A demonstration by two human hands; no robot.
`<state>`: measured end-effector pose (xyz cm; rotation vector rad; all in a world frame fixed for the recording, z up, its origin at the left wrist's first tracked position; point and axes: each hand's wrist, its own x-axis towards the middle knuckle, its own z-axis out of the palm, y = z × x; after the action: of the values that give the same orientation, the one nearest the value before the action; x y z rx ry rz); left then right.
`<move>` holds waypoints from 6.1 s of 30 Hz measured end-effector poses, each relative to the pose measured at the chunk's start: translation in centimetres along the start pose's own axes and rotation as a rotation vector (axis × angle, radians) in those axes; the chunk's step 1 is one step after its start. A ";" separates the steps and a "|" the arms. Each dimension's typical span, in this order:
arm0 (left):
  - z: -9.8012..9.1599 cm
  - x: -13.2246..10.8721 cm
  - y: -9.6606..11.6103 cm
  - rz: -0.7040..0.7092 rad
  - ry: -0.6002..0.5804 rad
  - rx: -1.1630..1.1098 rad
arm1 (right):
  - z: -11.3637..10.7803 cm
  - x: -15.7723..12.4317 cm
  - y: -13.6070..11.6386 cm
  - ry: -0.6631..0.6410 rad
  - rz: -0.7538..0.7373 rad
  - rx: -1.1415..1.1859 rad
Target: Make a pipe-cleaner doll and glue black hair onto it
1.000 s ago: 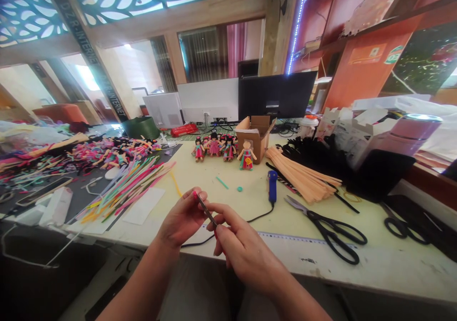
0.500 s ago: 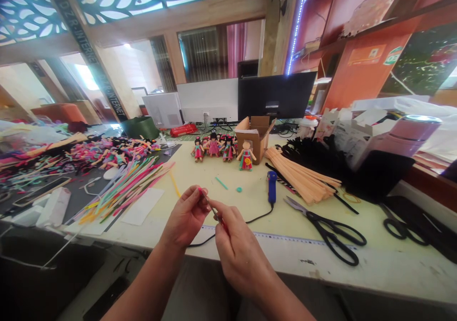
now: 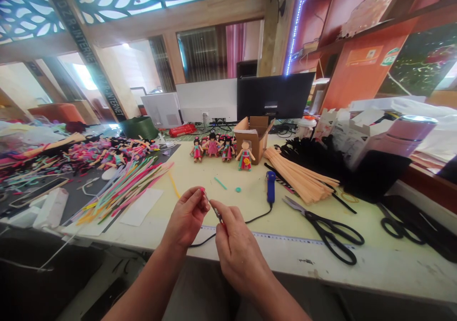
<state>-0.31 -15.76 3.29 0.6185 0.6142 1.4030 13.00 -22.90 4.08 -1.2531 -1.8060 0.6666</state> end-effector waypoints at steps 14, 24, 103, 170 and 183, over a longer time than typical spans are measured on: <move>-0.5 0.0 0.2 -0.037 -0.017 0.036 | -0.7 0.1 0.1 -0.026 -0.012 -0.097; -0.8 0.2 0.4 -0.017 0.012 0.023 | -1.4 -0.2 -0.4 -0.010 -0.030 -0.321; -3.1 14.3 -0.9 -0.648 -0.214 0.021 | -3.1 12.8 12.4 -0.024 -0.292 -0.169; -3.4 14.5 -1.9 -0.563 -0.050 0.111 | -1.0 12.3 13.3 0.127 -0.319 -0.316; -3.1 14.5 -1.7 -0.546 -0.062 0.102 | -0.9 12.3 13.3 0.125 -0.323 -0.301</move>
<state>-0.33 -1.35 -0.52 0.5206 0.7417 0.8433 18.32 -6.62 -1.87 -1.1253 -1.9933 0.1371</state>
